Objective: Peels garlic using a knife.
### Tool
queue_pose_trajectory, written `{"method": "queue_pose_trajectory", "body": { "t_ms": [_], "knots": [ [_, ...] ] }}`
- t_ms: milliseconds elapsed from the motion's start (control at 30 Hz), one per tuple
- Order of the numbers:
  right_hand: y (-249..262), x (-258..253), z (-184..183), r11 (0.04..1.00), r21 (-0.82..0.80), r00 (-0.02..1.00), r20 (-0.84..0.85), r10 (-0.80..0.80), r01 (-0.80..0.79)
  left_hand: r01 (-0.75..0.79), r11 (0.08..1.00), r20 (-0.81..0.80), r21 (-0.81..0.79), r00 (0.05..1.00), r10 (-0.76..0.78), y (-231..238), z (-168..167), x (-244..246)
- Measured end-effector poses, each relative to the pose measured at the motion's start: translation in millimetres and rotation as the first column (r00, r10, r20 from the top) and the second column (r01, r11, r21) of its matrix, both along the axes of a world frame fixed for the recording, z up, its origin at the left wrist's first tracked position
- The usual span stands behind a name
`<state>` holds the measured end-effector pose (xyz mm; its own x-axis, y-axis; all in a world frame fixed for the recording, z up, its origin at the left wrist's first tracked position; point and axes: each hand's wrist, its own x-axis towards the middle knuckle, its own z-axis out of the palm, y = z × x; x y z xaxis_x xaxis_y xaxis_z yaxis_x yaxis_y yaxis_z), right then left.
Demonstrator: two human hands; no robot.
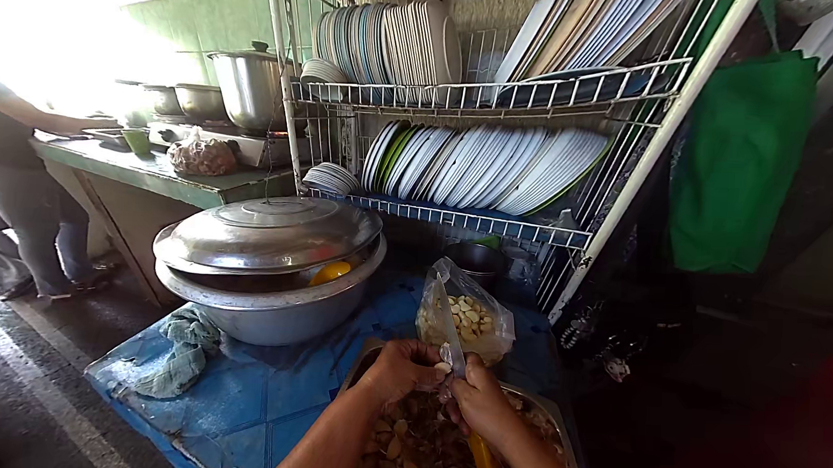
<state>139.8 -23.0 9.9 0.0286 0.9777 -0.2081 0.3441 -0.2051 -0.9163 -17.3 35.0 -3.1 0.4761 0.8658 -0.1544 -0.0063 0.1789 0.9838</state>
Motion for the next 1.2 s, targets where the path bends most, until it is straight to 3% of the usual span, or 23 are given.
{"method": "queue_pose_trajectory", "body": {
  "t_ms": [367, 667, 867, 1200],
  "knots": [
    [-1.2, -1.5, 5.6, 0.998, -0.057, 0.999, -0.013, -0.035, 0.034, 0.107, 0.991, 0.036, -0.086, 0.994, -0.104, -0.6, 6.1, -5.5],
    [0.3, 2.3, 2.5, 0.998, -0.044, 0.994, -0.094, -0.057, 0.053, 0.093, 0.988, 0.107, -0.127, 0.991, -0.079, 2.7, 4.8, -3.6],
    [0.3, 3.1, 2.9, 0.996, -0.028, 0.985, -0.151, -0.088, 0.085, 0.147, 0.989, 0.101, -0.034, 0.985, -0.143, 1.8, 4.5, -3.9],
    [-1.1, 3.4, 2.0, 1.0, 0.03, 0.997, -0.076, 0.01, -0.007, 0.074, 0.992, 0.034, -0.1, 0.997, -0.071, 4.2, 1.9, -5.8]
  ]
}}
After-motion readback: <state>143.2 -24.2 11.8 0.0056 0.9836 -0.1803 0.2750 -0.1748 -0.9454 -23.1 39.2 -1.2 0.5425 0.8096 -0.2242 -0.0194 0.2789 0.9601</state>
